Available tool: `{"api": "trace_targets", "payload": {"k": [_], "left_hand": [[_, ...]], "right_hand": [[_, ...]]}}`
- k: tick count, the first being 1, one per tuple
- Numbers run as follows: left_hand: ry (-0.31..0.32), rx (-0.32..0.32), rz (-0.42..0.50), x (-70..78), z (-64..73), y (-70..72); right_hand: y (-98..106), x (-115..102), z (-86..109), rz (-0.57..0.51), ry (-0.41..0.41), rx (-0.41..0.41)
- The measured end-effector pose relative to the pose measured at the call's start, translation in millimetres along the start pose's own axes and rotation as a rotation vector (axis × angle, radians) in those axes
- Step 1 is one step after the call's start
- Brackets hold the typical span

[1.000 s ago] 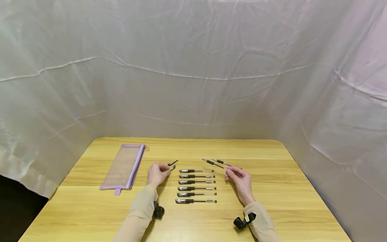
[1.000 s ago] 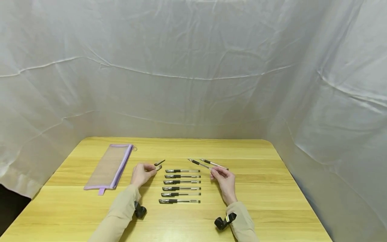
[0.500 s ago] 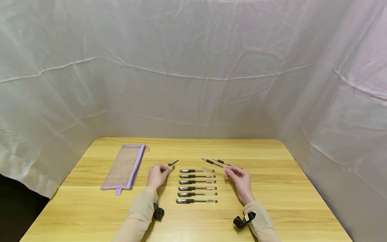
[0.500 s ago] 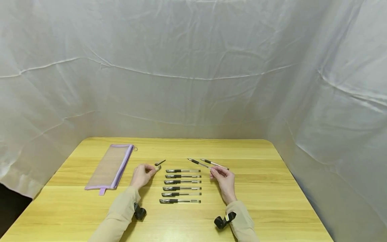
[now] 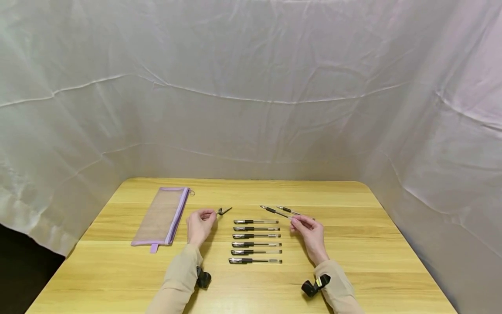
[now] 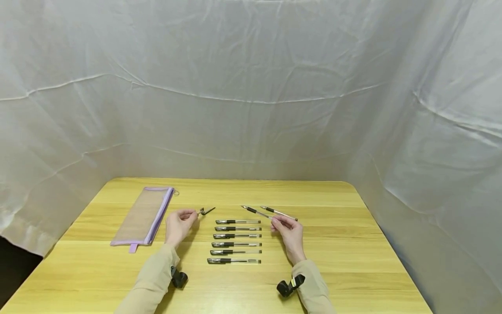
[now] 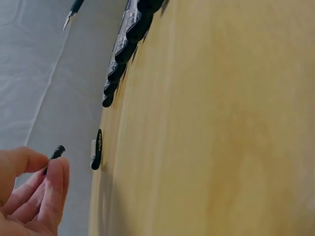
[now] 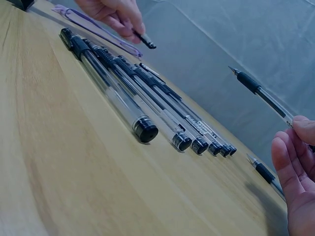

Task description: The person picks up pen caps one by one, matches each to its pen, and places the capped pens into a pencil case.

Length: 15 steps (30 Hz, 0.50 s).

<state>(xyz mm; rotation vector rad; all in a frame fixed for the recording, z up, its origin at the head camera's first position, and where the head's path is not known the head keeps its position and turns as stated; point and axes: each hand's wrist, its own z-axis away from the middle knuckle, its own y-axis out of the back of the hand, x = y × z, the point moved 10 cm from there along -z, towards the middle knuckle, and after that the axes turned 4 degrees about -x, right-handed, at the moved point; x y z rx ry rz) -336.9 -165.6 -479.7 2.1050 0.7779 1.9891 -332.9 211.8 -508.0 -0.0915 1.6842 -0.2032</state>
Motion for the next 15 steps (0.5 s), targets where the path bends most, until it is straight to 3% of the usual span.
{"api": "trace_targets", "payload": {"k": [7,15], "left_hand": [[0.0,0.021,0.042,1.4,1.0,0.6],[0.044,0.012,0.117,-3.8,1.4,-1.4]], "right_hand": [[0.4,0.4,0.7,-0.023,-0.006,0.004],[0.0,1.8,0.5,-0.026,-0.03,-0.004]]}}
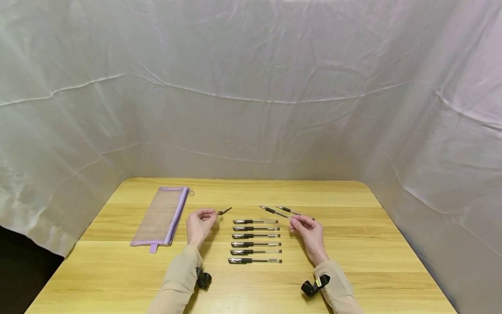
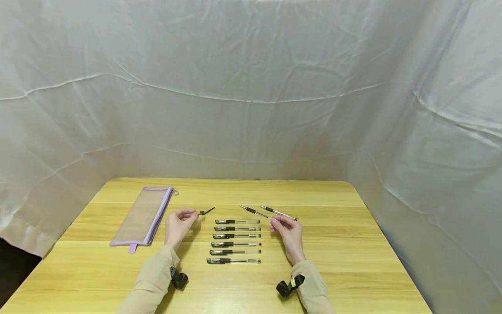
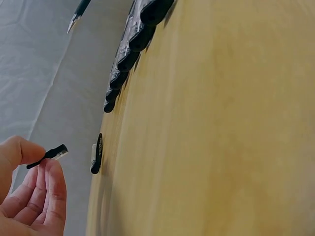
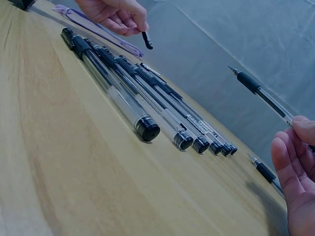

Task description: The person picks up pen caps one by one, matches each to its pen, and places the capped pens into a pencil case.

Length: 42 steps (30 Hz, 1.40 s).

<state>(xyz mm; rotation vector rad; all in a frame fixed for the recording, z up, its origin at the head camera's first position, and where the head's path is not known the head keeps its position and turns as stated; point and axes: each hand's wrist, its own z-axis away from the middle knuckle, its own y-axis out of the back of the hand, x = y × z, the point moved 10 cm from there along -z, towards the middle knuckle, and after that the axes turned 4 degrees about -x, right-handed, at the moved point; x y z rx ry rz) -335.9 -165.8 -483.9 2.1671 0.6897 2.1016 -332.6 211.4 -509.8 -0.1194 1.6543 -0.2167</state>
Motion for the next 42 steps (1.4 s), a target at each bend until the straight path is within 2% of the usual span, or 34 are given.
{"api": "trace_targets", "payload": {"k": [9,15,19,22,27,31,34,38,42], "left_hand": [[-0.022,-0.059,0.043,2.6,-0.5,-8.1],[0.026,-0.018,0.132,-0.8,-1.5,-3.6],[0.02,-0.022,0.162,-0.4,-1.1,-2.6],[0.004,-0.058,0.148,-0.1,-0.3,-6.0],[-0.012,-0.127,0.073,1.4,-0.1,-12.0],[-0.028,-0.149,0.051,3.7,0.1,-13.1],[-0.03,-0.136,0.093,3.5,-0.3,-12.3],[-0.012,-0.096,0.207,0.5,-1.4,-10.7],[-0.014,-0.067,0.248,1.0,-1.9,-8.9]], "right_hand": [[-1,1,0.0,0.015,-0.001,-0.004],[1,2,-0.2,0.011,0.004,0.004],[1,2,-0.5,0.009,0.0,0.003],[1,2,-0.8,0.0,0.001,0.002],[1,3,-1.4,-0.009,0.013,0.009],[1,3,-1.4,-0.003,0.013,0.009],[0,3,-1.3,0.0,0.009,0.009],[-1,2,-1.1,0.009,0.007,0.004],[-3,0,-0.9,0.018,0.01,-0.011]]}}
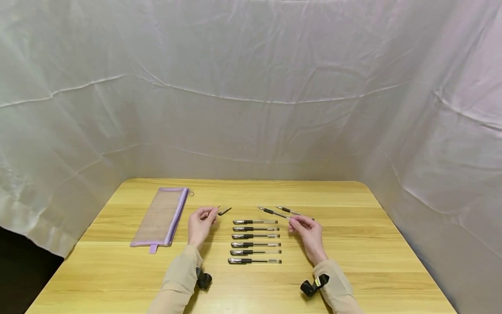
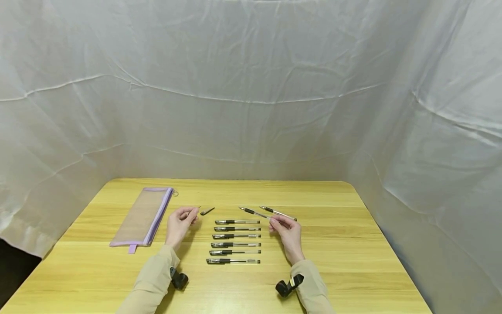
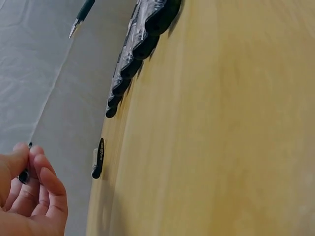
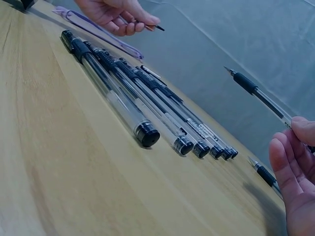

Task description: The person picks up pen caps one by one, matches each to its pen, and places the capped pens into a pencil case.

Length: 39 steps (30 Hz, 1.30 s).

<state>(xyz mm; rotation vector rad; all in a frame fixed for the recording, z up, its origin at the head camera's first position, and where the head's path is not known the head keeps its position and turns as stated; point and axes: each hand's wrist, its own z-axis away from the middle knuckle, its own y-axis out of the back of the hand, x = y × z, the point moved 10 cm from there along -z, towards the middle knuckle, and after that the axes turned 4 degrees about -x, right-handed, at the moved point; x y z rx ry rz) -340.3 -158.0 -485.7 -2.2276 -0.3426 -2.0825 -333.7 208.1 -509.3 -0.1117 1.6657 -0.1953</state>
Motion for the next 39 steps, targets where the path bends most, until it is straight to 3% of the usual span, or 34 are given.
{"api": "trace_targets", "payload": {"k": [3,8,15,22,29,39], "left_hand": [[-0.036,-0.019,0.0,4.3,0.1,-2.9],[-0.097,-0.14,0.016,11.0,0.8,-18.9],[-0.111,-0.283,0.045,16.4,5.7,-40.1],[-0.077,-0.279,0.031,14.8,8.3,-45.8],[-0.075,-0.327,0.029,14.6,12.2,-55.1],[-0.077,-0.339,0.042,16.4,15.4,-59.6]], "right_hand": [[-3,-1,0.3,0.0,0.003,-0.012],[-7,-3,1.3,0.005,0.014,-0.033],[-17,-6,3.2,0.016,0.033,-0.106],[-26,-8,4.4,0.012,0.037,-0.163],[-28,-7,4.6,0.028,0.034,-0.162],[-31,-7,4.7,0.044,0.048,-0.195]]}}
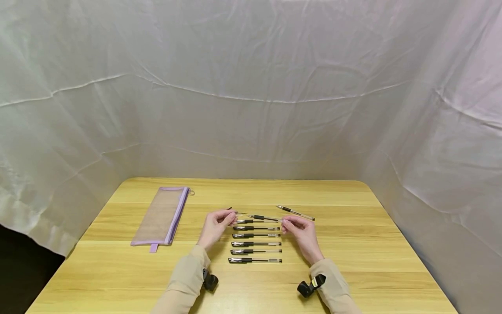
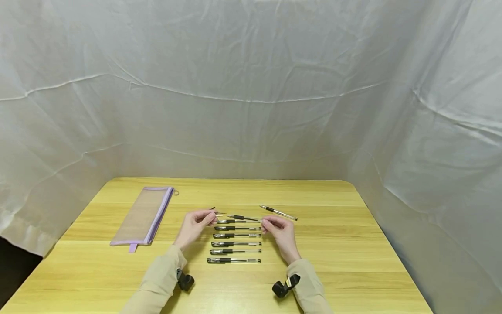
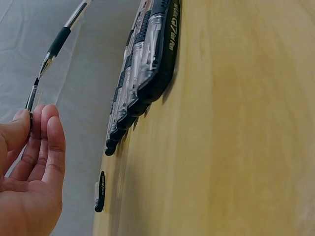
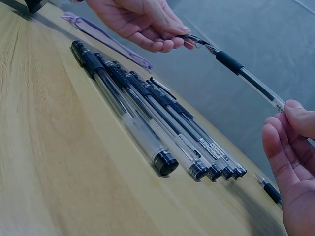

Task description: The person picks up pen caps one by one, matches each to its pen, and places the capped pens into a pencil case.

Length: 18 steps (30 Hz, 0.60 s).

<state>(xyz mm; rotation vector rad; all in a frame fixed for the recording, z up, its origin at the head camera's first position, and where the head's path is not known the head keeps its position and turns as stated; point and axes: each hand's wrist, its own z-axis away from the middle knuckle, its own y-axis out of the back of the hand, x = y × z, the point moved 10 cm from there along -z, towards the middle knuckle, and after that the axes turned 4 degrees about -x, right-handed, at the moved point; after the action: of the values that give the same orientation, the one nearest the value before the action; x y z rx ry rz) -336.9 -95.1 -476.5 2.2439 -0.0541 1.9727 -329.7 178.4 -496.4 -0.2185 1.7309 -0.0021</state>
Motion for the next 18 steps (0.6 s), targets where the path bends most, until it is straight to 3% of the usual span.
{"api": "trace_targets", "payload": {"k": [18], "left_hand": [[-0.021,-0.076,-0.012,-0.5,-0.9,-7.1]], "right_hand": [[-3.5,2.2,-0.4,0.025,-0.023,0.007]]}}
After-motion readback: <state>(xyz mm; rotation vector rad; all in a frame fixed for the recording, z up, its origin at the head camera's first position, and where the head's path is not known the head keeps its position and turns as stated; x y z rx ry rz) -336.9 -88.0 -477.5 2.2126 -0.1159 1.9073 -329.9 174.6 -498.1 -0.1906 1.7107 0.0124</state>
